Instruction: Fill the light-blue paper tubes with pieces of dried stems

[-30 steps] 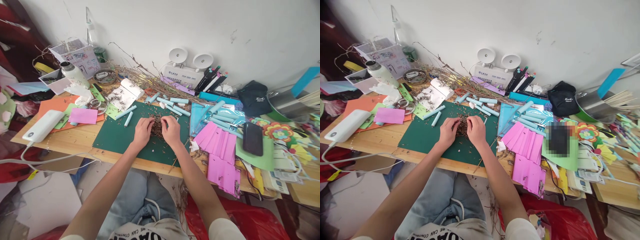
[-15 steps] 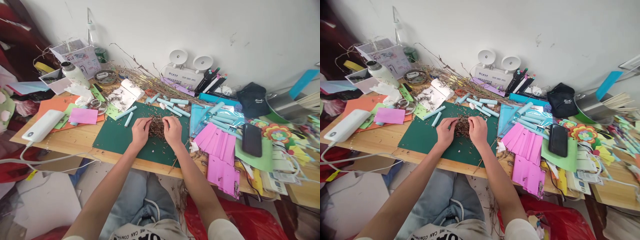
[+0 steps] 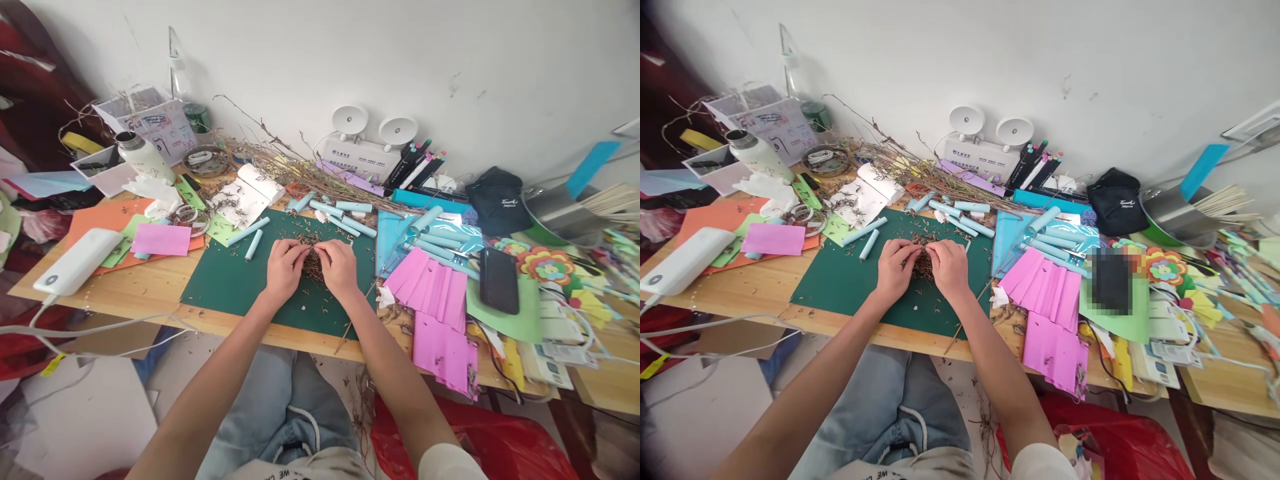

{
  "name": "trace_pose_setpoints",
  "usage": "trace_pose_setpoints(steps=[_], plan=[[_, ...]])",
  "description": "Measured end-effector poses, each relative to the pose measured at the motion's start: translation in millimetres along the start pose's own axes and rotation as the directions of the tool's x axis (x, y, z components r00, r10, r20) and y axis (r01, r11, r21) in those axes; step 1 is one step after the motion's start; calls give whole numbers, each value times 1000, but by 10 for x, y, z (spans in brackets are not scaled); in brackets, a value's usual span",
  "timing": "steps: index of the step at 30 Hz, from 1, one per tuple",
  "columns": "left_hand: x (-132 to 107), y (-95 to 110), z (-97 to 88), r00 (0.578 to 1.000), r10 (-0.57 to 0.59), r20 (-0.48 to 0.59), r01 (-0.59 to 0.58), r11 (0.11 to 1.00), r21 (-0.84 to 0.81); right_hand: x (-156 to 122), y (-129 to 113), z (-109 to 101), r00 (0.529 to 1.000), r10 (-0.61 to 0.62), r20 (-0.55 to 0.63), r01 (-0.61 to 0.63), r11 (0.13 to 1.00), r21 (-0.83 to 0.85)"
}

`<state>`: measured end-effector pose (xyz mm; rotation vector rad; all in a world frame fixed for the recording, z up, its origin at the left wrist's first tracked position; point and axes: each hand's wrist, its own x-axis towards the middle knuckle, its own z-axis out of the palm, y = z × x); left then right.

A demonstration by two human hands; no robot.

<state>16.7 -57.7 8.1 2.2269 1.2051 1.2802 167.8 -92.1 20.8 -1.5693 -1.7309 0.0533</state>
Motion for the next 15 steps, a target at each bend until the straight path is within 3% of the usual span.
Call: trace_pose_setpoints(steps=[7,15], plan=[[-12,0,-18,999,-7,49,4,998,61,-13,10,24,1000,14,20,-15,999,30],[-8,8,-7,998,16,56,-21,995,94,-30,30,56,998,-70,-10,70,992,106]])
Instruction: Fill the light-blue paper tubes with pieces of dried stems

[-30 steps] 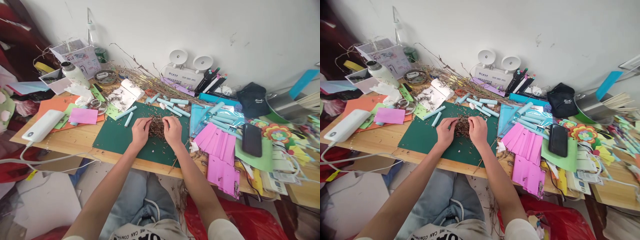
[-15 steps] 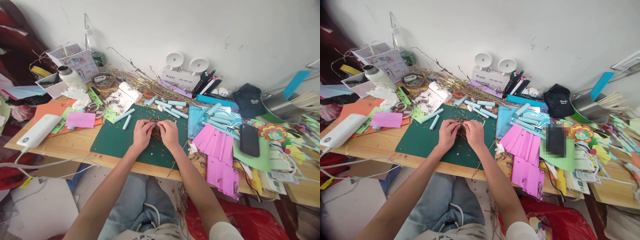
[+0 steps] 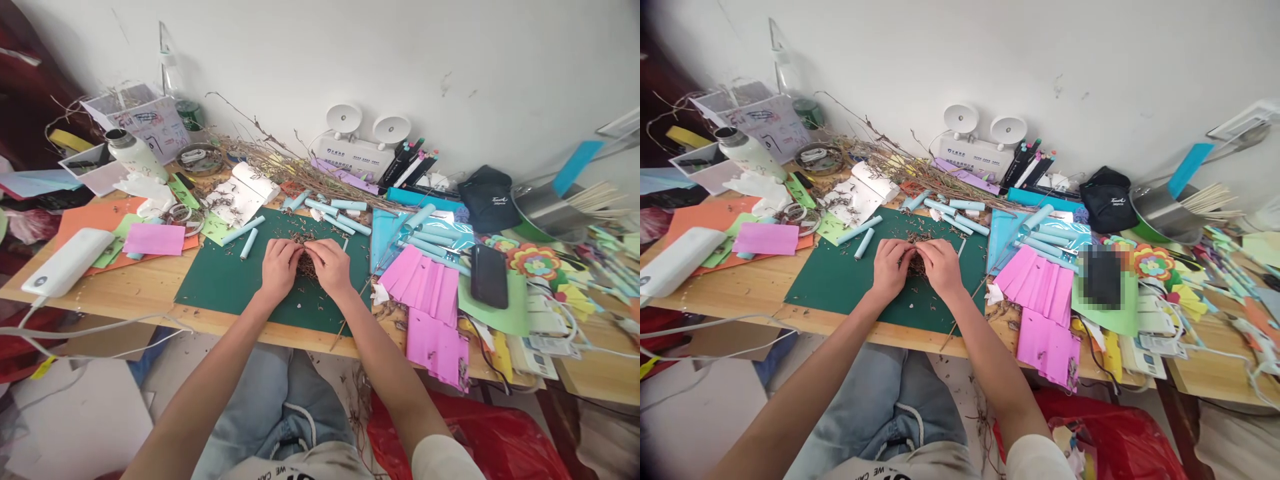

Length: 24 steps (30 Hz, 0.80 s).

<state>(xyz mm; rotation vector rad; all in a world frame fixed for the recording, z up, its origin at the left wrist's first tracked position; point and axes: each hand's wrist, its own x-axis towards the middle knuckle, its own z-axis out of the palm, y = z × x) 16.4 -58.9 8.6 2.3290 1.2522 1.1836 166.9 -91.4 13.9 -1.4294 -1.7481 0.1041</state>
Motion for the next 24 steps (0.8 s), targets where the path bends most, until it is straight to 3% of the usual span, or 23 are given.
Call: trace_pose_setpoints(steps=[6,12,24], plan=[[-2,14,-16,1000,6,18,-6,1000,5,5,-27,3,1000,17,5,-17,999,33],[-9,17,-16,1000,11,-13,-11,1000,-8,-3,-20,4,994,60,-86,-61,998,-7],[-17,-12,12,997,63,-52,-64,998,-22,17,-54,-18,991,-70,-114,66,997,-38]])
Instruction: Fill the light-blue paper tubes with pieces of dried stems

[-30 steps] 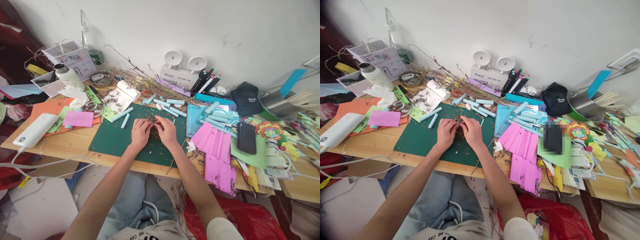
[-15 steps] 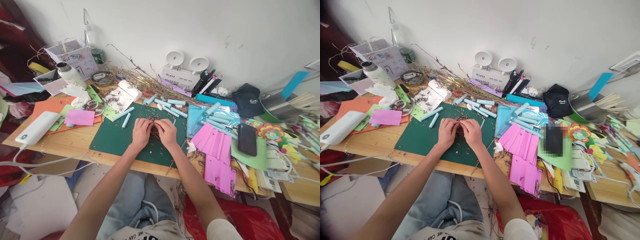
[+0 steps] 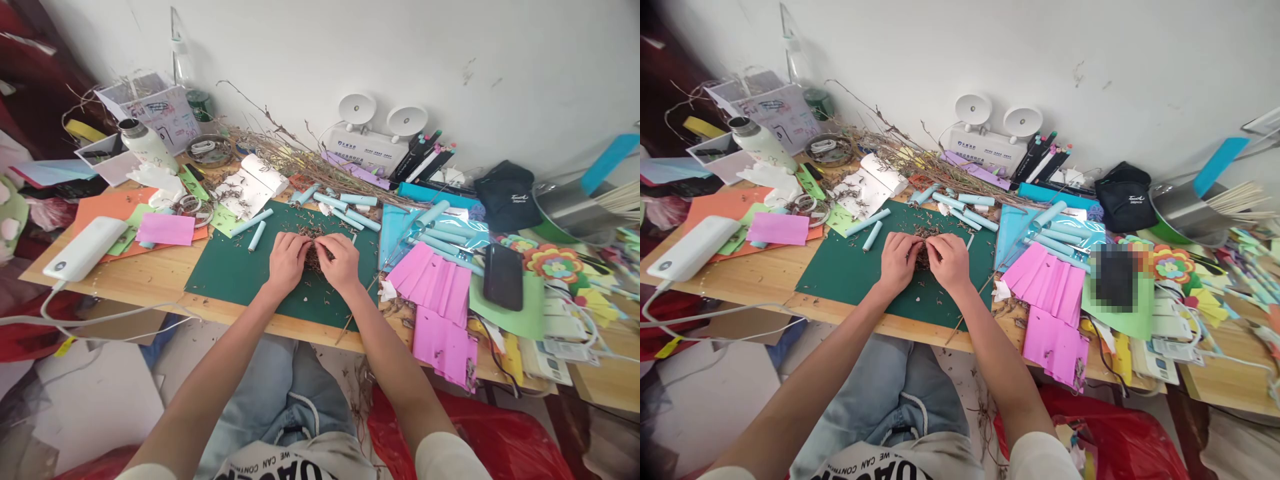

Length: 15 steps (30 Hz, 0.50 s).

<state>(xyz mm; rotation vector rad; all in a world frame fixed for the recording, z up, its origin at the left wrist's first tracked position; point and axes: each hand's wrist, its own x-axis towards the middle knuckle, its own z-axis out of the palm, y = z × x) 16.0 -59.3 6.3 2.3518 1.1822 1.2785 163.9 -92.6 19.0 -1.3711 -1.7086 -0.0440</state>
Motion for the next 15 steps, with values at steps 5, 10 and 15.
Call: trace_pose_setpoints(steps=[5,10,15], plan=[[2,0,-3,1000,10,-21,-10,1000,23,3,-18,-11,1000,-6,-2,6,1000,-14],[1,-2,3,998,39,-39,-39,999,-7,11,-16,-12,1000,24,-11,-24,1000,20],[-19,-21,10,997,76,-35,-77,997,-31,14,-46,-7,999,48,-22,-46,996,83]])
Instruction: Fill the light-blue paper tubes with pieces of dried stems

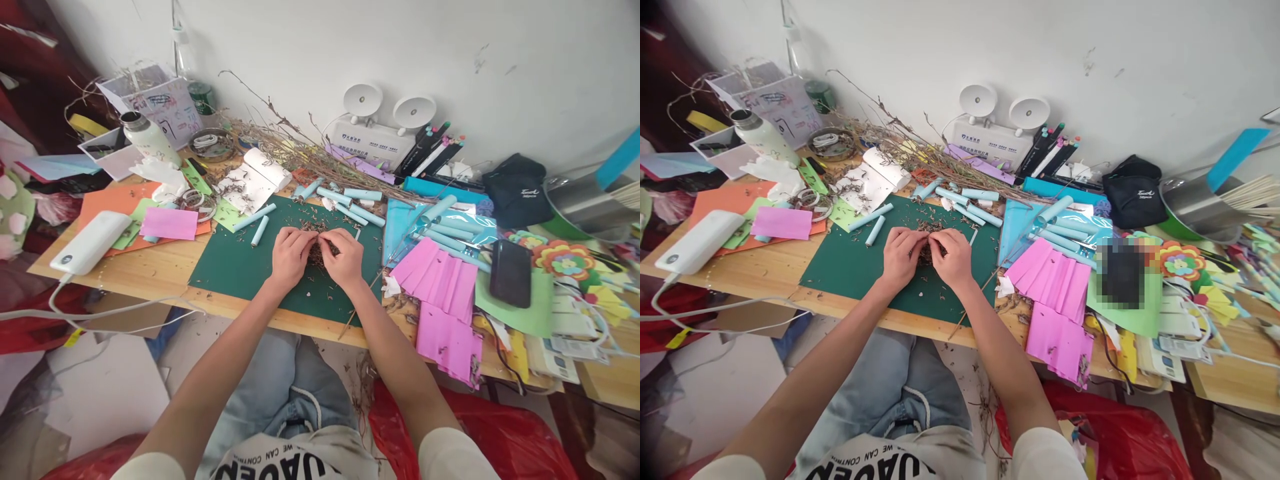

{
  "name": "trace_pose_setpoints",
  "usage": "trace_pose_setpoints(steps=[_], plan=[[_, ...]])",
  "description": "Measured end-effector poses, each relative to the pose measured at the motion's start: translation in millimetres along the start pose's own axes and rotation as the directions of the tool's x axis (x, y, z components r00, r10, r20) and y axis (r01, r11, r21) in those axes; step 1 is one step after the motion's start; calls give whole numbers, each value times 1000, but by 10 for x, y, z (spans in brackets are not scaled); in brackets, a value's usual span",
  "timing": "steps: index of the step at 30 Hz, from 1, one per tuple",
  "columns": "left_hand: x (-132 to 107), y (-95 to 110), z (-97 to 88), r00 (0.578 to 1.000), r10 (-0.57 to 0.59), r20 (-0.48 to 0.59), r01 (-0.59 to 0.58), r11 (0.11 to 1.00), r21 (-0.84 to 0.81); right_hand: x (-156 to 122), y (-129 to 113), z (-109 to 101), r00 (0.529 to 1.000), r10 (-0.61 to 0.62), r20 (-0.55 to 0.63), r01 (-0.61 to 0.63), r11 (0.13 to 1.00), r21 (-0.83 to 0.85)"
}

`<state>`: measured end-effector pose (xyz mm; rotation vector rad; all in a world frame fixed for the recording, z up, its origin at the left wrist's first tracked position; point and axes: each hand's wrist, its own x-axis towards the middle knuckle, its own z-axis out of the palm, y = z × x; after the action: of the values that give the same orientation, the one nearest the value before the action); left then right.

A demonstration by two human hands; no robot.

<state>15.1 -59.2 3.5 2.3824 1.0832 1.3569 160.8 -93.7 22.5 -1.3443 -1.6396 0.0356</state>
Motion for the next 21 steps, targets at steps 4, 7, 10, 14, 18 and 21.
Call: trace_pose_setpoints(steps=[4,7,10,14,18,21], plan=[[-7,0,-8,1000,1,-26,-1,1000,3,-1,-22,-5,999,29,18,-30,999,21],[-1,12,-14,1000,10,-28,-9,1000,13,-6,-5,-7,1000,3,27,-2,1000,-21],[2,18,-10,1000,17,-12,-17,1000,18,-14,7,-3,998,-48,47,54,990,-128],[-5,15,0,1000,15,4,-16,999,37,-24,-38,19,995,-85,45,94,959,-267],[-11,17,-1,1000,-4,7,4,997,71,-34,-94,46,997,-76,33,83,945,-317],[-14,17,-5,1000,-17,10,16,997,76,-27,-82,28,999,-33,11,34,936,-350]])
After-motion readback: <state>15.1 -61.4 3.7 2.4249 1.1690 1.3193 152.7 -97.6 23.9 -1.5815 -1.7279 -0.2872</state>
